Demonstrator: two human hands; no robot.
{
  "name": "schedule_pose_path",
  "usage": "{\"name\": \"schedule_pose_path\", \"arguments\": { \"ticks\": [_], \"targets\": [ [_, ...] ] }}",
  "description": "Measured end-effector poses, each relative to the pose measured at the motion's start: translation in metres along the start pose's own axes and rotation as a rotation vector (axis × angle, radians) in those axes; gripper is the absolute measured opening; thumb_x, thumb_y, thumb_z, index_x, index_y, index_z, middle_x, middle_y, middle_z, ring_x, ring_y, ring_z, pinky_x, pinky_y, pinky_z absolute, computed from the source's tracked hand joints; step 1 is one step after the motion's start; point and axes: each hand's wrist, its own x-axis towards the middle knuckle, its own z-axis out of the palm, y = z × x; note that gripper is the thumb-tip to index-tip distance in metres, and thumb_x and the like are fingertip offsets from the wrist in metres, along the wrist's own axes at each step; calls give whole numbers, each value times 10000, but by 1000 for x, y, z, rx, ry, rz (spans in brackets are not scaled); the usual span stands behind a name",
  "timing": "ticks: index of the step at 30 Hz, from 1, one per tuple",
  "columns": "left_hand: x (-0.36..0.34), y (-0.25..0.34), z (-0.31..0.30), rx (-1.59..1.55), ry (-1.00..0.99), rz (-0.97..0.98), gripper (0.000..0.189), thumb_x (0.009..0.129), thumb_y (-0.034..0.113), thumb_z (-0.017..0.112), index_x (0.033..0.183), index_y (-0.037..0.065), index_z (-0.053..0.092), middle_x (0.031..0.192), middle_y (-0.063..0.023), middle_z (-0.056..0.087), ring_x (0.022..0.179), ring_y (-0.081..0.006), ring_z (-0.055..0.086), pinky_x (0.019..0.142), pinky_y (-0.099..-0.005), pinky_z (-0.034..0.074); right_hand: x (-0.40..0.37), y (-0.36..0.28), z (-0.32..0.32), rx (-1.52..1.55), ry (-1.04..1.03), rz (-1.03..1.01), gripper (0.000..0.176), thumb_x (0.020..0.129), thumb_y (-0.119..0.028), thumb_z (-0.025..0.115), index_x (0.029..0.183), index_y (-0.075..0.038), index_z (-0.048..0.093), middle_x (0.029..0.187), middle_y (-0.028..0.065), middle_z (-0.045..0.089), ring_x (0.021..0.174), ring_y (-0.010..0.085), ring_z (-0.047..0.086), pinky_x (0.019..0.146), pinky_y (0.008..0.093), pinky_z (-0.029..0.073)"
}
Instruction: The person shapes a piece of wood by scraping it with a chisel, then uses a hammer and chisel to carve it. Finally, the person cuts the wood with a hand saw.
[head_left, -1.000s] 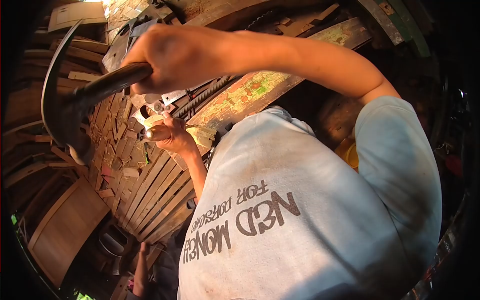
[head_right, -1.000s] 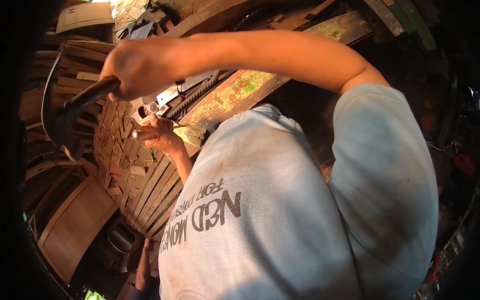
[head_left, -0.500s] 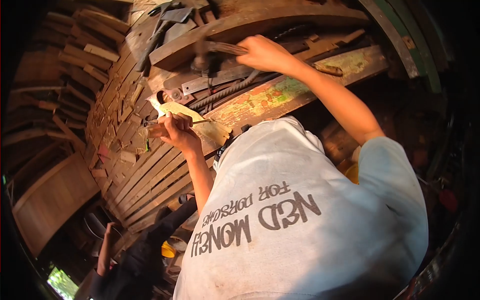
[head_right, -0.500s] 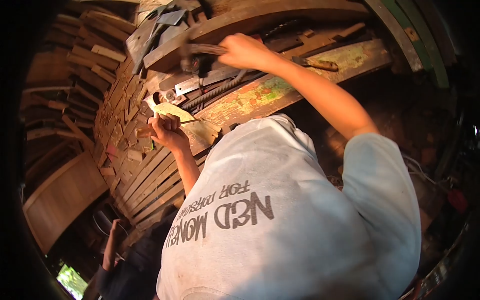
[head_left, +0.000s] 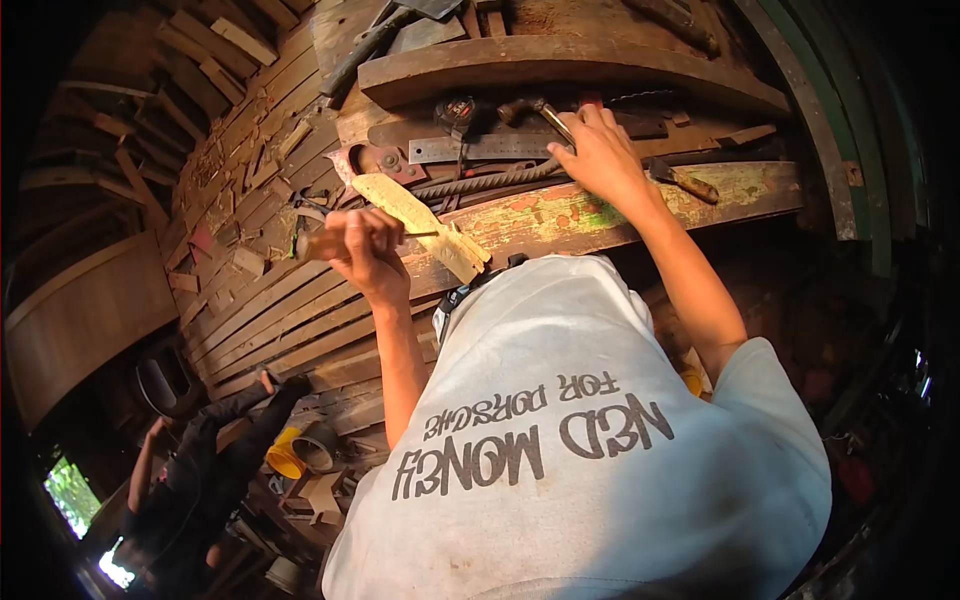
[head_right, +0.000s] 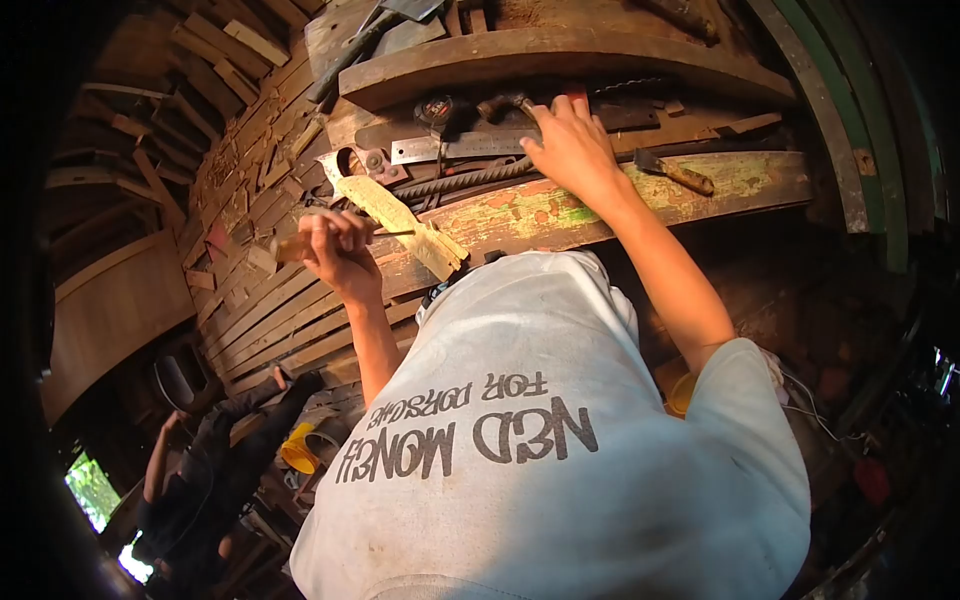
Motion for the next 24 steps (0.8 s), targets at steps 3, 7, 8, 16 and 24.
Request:
{"name": "schedule_pose_path", "arguments": {
  "ticks": [3,7,8,16,24],
  "targets": [
    [-11,-8,-4,98,-158,-54,153,891,140,581,865,42,467,634,-31,470,546,-113,448,511,-261,388,-1,-11,6,145,-23,-23,454,839,-275,616,1227,-48,551,1127,185,521,1101,349,495,942,417,403],
    [-14,-6,12,131,-222,-56,156,906,120,570,923,24,448,693,-50,485,599,-121,456,552,-264,393,2,4,20,105,-56,87,499,833,-271,625,1265,-47,517,1147,189,506,1124,365,484,948,426,408],
    [-13,-8,14,156,-221,-63,153,912,119,566,930,24,448,693,-48,483,598,-123,456,553,-267,394,4,10,23,77,-73,78,519,829,-265,629,1282,-49,499,1164,195,497,1126,366,483,942,428,414],
    [-11,-20,19,296,-299,-68,166,946,186,562,927,57,460,709,-11,447,600,-97,395,563,-266,381,6,24,29,160,-44,83,459,806,-247,654,1199,-44,533,1143,221,494,1078,409,505,906,474,434],
    [-9,-21,26,323,-286,-58,189,951,217,558,950,57,459,723,-15,451,613,-98,395,565,-265,375,5,29,36,191,-4,75,465,817,-255,644,1216,-50,522,1145,226,496,1085,415,502,908,474,431]
  ]
}}
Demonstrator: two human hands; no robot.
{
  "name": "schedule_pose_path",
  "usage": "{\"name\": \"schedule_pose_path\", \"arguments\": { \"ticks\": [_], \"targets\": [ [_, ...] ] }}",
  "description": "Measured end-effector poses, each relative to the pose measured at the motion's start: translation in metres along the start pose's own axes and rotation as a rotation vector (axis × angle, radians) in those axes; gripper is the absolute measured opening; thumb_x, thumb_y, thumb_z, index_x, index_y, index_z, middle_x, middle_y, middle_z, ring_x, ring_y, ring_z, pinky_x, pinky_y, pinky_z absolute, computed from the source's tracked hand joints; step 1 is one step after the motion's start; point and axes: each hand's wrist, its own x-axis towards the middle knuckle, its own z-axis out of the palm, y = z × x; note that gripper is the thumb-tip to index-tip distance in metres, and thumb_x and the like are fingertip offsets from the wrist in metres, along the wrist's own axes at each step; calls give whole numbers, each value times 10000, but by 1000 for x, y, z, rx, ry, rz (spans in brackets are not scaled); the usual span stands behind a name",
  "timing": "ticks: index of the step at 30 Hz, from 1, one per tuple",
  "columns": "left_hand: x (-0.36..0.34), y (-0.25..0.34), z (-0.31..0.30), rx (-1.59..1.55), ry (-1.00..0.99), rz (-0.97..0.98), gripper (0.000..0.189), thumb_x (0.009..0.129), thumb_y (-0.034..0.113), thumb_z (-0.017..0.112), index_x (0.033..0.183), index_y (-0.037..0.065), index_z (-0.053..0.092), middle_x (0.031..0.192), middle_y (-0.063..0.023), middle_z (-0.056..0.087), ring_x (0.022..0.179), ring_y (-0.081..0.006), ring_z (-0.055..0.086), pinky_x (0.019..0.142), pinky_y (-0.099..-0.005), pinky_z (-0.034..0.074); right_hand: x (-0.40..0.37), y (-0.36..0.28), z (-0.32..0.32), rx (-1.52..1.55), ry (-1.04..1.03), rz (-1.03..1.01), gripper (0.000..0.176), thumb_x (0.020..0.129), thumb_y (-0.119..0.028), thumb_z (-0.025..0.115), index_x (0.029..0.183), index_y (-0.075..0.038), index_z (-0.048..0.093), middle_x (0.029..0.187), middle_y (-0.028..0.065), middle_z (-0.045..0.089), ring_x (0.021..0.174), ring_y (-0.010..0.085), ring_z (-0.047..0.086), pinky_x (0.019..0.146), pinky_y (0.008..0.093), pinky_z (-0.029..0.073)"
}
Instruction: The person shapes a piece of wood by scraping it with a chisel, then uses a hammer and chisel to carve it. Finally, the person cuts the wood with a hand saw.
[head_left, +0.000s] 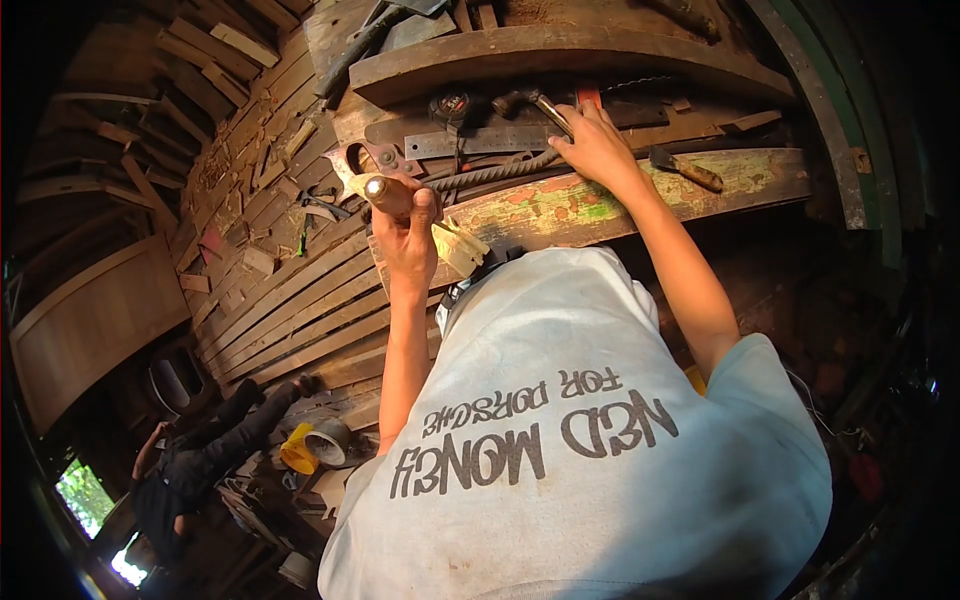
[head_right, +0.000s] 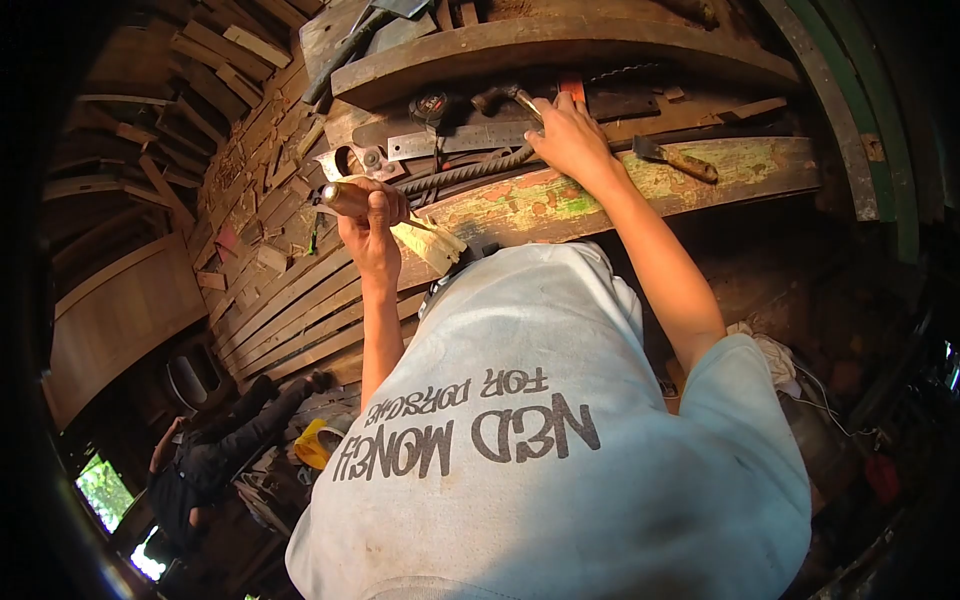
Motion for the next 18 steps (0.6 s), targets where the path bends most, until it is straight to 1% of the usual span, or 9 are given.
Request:
{"name": "schedule_pose_path", "arguments": {
  "ticks": [2,6,9,11,12,14,15,17,18],
  "targets": [
    [0,-4,-2,-12,-36,-17,210,952,239,557,966,53,463,733,-19,459,627,-102,401,568,-262,373,-1,-2,-2,3,-6,11,470,821,-257,641,1224,-49,518,1154,231,497,1093,413,499,911,473,430],
    [0,-9,-6,19,-50,-33,209,954,236,552,974,49,462,741,-24,461,633,-106,406,575,-266,380,1,-2,0,-17,-4,14,470,823,-257,636,1228,-50,515,1148,235,504,1078,421,507,914,473,428],
    [-2,-8,-4,60,-39,-26,205,953,228,551,974,46,458,749,-27,466,632,-108,414,581,-272,385,14,4,7,12,-42,48,468,829,-271,631,1220,-43,513,1126,240,533,1058,421,528,903,466,438],
    [-2,-7,-3,78,-65,-40,190,950,208,552,971,47,454,761,-30,468,624,-109,420,562,-262,379,24,7,15,32,-57,58,448,829,-246,607,1205,-24,508,1068,254,584,1015,417,568,863,472,460],
    [-4,-7,-2,76,-66,-38,190,950,208,552,971,47,454,761,-30,468,624,-109,420,562,-262,379,31,8,17,30,-55,57,448,829,-246,607,1205,-24,508,1068,254,584,1015,417,568,863,472,460],
    [-7,-10,-3,60,-115,-31,192,942,203,565,976,51,452,778,-30,471,621,-109,429,538,-246,369,43,6,15,-20,-203,188,383,810,-197,574,1156,-35,559,1050,247,616,1006,411,578,837,449,464],
    [-7,-13,-6,58,-114,-25,192,942,203,565,976,51,452,778,-30,471,621,-109,429,538,-246,369,50,6,11,-23,-199,185,383,810,-197,574,1156,-35,559,1050,247,616,1006,411,578,837,449,464],
    [-7,-16,-11,64,-158,-1,138,925,113,562,967,30,460,786,-41,514,609,-98,472,548,-230,406,57,4,2,-91,-246,148,315,749,-123,536,1033,-8,611,984,254,629,979,415,589,810,457,471],
    [-9,-16,-11,47,-135,-24,128,917,106,567,953,32,469,780,-34,516,614,-104,471,559,-235,409,58,6,3,-69,-200,125,302,708,-98,522,969,4,635,952,258,634,974,411,593,815,469,465]
  ]
}}
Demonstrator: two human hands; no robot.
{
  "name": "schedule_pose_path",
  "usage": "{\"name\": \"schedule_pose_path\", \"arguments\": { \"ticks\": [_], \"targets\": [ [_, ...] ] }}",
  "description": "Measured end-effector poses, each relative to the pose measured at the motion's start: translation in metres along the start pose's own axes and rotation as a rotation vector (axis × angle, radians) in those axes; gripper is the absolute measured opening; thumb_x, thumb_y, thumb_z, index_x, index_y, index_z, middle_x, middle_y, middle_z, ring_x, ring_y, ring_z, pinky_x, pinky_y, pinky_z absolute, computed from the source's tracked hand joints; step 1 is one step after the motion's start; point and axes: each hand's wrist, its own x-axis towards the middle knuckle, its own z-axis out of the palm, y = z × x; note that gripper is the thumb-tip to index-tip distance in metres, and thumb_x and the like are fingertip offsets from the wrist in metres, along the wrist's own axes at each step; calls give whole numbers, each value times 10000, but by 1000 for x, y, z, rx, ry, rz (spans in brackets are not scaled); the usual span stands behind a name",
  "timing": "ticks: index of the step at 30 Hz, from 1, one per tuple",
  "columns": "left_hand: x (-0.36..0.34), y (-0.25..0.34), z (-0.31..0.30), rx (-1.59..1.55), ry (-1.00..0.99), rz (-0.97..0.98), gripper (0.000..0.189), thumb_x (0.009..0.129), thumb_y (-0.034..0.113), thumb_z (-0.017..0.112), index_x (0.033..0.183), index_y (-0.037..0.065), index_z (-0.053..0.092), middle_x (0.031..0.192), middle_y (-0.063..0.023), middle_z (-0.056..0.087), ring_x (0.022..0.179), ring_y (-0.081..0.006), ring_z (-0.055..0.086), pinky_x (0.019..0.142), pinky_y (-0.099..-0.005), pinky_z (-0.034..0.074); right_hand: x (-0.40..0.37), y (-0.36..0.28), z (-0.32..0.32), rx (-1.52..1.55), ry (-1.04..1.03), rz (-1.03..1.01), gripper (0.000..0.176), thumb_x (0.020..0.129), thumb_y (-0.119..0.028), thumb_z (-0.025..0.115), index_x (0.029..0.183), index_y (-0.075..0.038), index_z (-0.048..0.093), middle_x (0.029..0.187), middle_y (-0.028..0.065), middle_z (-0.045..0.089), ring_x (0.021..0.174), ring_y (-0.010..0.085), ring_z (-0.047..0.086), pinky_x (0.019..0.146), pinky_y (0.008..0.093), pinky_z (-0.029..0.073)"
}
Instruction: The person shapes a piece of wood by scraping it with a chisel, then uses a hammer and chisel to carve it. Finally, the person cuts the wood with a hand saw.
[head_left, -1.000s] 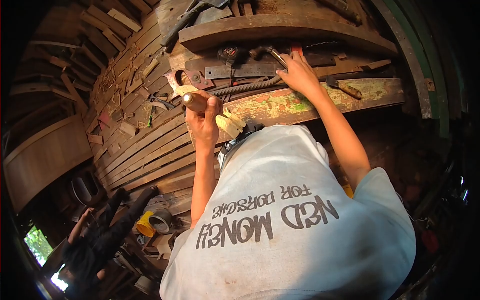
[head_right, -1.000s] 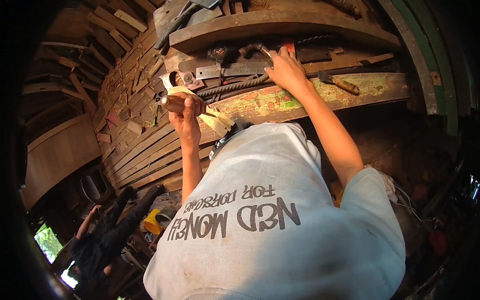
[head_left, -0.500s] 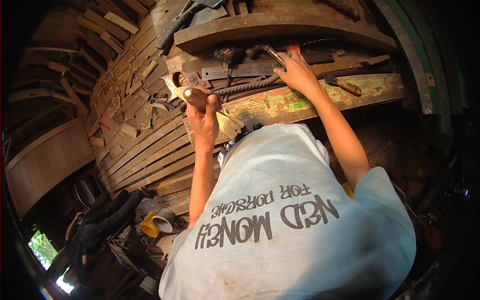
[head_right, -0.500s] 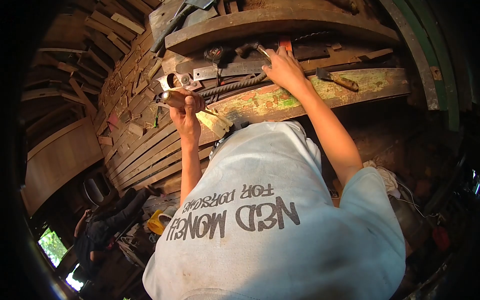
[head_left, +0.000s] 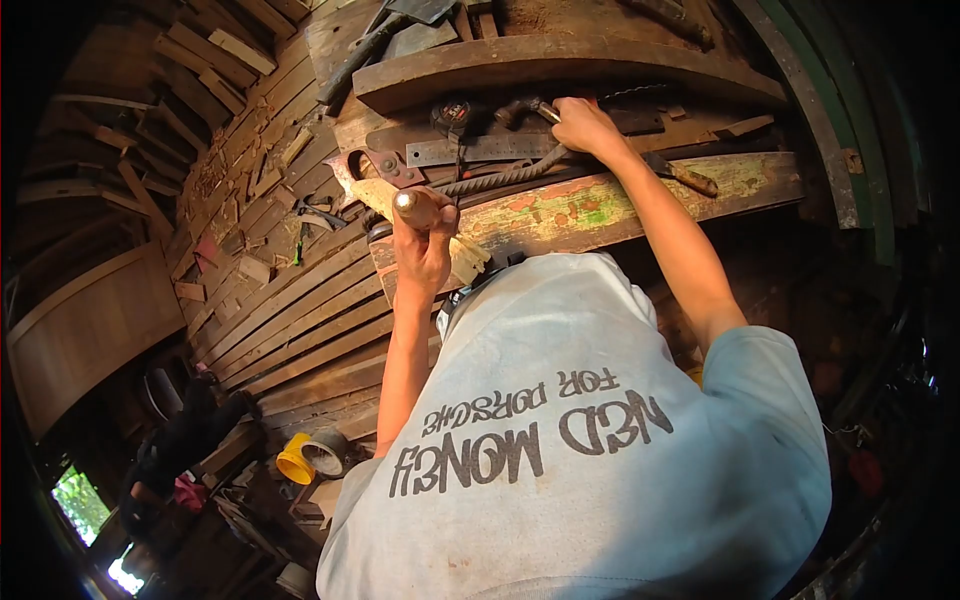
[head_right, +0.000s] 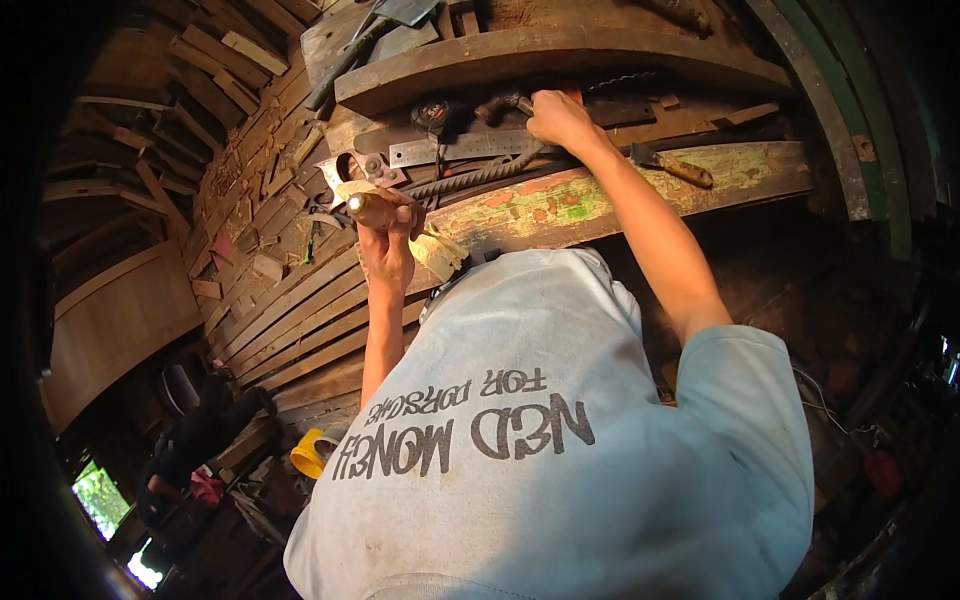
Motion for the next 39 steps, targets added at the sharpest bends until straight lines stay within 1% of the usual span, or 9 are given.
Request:
{"name": "schedule_pose_path", "arguments": {
  "ticks": [7,12,16,21,25,28,32,36,39],
  "targets": [
    [4,-11,-1,99,-64,56,145,900,105,582,939,23,469,769,-39,518,655,-119,485,595,-252,419,-55,-35,-64,183,138,33,300,730,-130,571,995,-6,637,952,245,648,919,380,630,819,428,488],
    [6,-19,-1,150,-30,49,147,894,97,586,931,22,466,755,-42,514,649,-130,476,595,-255,414,-91,-74,-105,440,312,-499,356,847,-235,589,1114,-4,539,818,203,617,782,332,616,758,430,469],
    [11,-17,3,144,-4,45,156,893,102,590,924,21,461,736,-45,496,642,-142,463,596,-262,412,-112,-106,-131,344,212,-494,273,856,-226,620,1034,-33,546,676,140,630,638,328,636,625,401,496],
    [11,-17,6,216,-1,66,170,889,111,593,926,16,458,721,-56,500,625,-148,469,583,-267,411,-109,-118,-138,-39,670,-925,178,824,-197,675,896,-85,557,620,109,613,605,298,651,549,420,502],
    [13,-14,9,196,-15,75,164,885,109,593,930,18,464,692,-53,521,595,-145,479,556,-269,409,-115,-135,-134,434,584,-712,176,817,-208,659,923,-82,597,605,146,591,576,296,639,573,411,509],
    [12,-17,7,197,4,87,158,886,104,590,933,17,466,686,-51,527,590,-138,481,548,-265,408,-96,-114,-108,-170,601,-983,114,822,-176,647,871,-95,584,566,97,586,454,253,598,418,364,489],
    [12,-25,3,134,-7,62,150,887,98,587,938,22,468,700,-43,518,598,-128,478,551,-249,408,-93,-118,-137,-80,869,-994,138,812,-211,666,850,-106,584,542,102,561,497,238,617,467,371,502],
    [8,-18,4,202,-19,104,169,893,115,593,946,21,463,720,-37,514,610,-117,475,556,-239,405,-100,-129,-133,515,666,-703,109,826,-195,650,872,-105,608,538,95,558,476,233,599,480,380,507],
    [8,-22,5,140,-3,79,181,894,125,601,930,17,461,726,-24,503,611,-108,461,561,-232,396,-83,-105,-102,-191,584,-940,104,860,-206,607,805,-119,594,520,44,556,419,217,579,375,351,461]
  ]
}}
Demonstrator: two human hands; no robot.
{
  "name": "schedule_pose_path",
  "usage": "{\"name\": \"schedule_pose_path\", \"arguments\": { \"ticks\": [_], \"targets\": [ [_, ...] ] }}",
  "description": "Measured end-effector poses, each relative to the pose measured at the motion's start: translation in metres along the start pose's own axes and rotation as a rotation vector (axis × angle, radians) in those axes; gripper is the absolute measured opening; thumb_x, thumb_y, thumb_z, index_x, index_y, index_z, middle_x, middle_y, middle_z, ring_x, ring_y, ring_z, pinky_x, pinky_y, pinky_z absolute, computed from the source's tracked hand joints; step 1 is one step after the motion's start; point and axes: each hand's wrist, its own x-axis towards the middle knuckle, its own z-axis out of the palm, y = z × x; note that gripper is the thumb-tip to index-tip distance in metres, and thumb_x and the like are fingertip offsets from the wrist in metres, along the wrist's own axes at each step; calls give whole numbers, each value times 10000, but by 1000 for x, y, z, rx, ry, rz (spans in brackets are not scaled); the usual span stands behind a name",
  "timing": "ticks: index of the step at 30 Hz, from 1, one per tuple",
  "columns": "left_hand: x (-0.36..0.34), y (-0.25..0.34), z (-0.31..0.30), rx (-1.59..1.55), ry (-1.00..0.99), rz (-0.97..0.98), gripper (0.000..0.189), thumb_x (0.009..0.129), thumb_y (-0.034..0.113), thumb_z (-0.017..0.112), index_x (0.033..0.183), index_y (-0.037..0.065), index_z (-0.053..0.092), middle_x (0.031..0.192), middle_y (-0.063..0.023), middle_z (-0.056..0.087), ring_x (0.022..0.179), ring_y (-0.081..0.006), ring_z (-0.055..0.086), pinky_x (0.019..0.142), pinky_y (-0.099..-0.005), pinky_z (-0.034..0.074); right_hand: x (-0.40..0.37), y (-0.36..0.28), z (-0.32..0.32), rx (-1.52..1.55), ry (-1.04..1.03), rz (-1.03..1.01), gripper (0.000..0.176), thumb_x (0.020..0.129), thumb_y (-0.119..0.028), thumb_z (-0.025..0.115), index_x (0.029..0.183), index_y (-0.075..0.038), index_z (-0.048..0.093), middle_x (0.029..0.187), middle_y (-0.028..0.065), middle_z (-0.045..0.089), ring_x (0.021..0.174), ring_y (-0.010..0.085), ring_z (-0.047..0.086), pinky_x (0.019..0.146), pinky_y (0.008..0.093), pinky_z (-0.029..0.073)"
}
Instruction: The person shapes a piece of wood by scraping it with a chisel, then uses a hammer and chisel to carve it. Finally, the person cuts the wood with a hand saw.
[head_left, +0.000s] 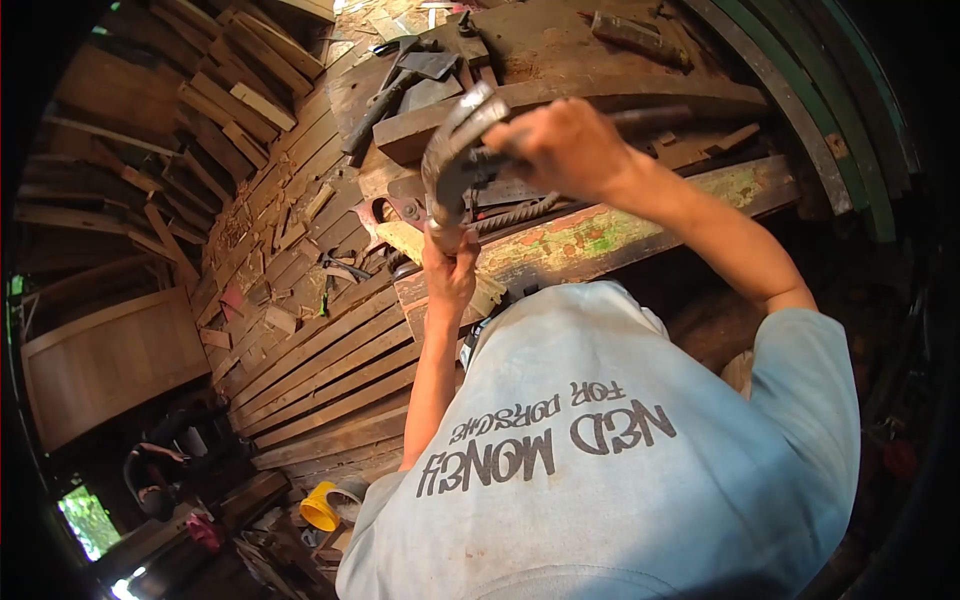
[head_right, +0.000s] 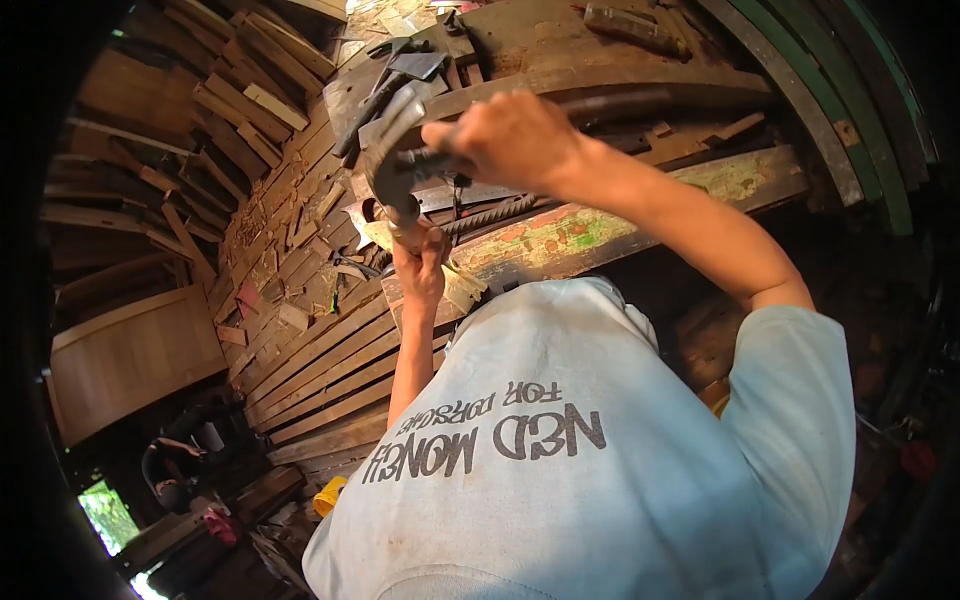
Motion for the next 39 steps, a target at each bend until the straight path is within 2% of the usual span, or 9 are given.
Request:
{"name": "schedule_pose_path", "arguments": {
  "ticks": [6,8,10,16,19,24,28,33,39],
  "targets": [
    [0,2,4,17,22,40,158,893,100,599,877,26,461,715,-32,481,619,-128,453,572,-246,396,34,-23,-46,453,313,453,165,842,-222,622,803,-67,581,560,90,570,565,254,644,510,369,503],
    [-1,-4,-1,5,-20,43,159,892,101,600,881,28,459,713,-30,483,613,-121,455,568,-244,396,21,-11,-13,85,298,-28,153,801,-181,660,887,-87,574,557,93,574,495,225,605,491,368,501],
    [0,-5,-2,-11,-74,45,160,891,101,601,885,31,458,711,-28,485,606,-115,456,563,-242,396,7,-9,-8,-110,-145,29,160,767,-126,676,851,-138,540,577,59,579,512,224,617,453,340,510],
    [-3,-5,1,-73,-1,-22,194,896,156,610,915,37,458,705,-18,502,592,-100,456,546,-233,387,28,-17,-23,360,512,264,127,856,-255,596,850,-128,613,481,62,521,390,193,555,353,319,426],
    [-1,-4,0,-132,-44,-23,202,898,168,616,915,36,464,708,-20,508,590,-102,452,543,-237,384,6,-22,-19,-76,-197,64,134,803,-181,665,866,-100,580,572,59,577,508,231,608,480,361,480],
    [-4,-1,4,-66,8,-46,197,903,175,612,906,41,468,709,-17,500,593,-102,454,541,-237,384,36,-12,-26,306,591,66,83,852,-218,617,852,-138,596,478,40,522,393,197,559,378,310,456],
    [0,-3,6,-144,23,-13,190,898,165,612,911,40,470,718,-12,500,600,-92,459,544,-226,384,8,-14,-3,-143,206,-154,133,884,-234,590,790,-141,569,431,17,463,326,120,476,302,271,381],
    [-5,-2,5,-60,7,-20,176,896,143,605,913,31,470,720,-15,496,603,-87,449,545,-226,377,34,-8,-18,264,629,61,124,867,-232,609,835,-114,592,483,32,513,363,153,506,333,308,411],
    [-3,2,5,-75,-35,-13,172,900,136,602,933,33,468,736,-11,497,605,-81,449,545,-225,379,11,-4,4,-72,205,-72,56,852,-224,610,893,-187,619,435,35,466,380,161,542,336,317,438]
  ]
}}
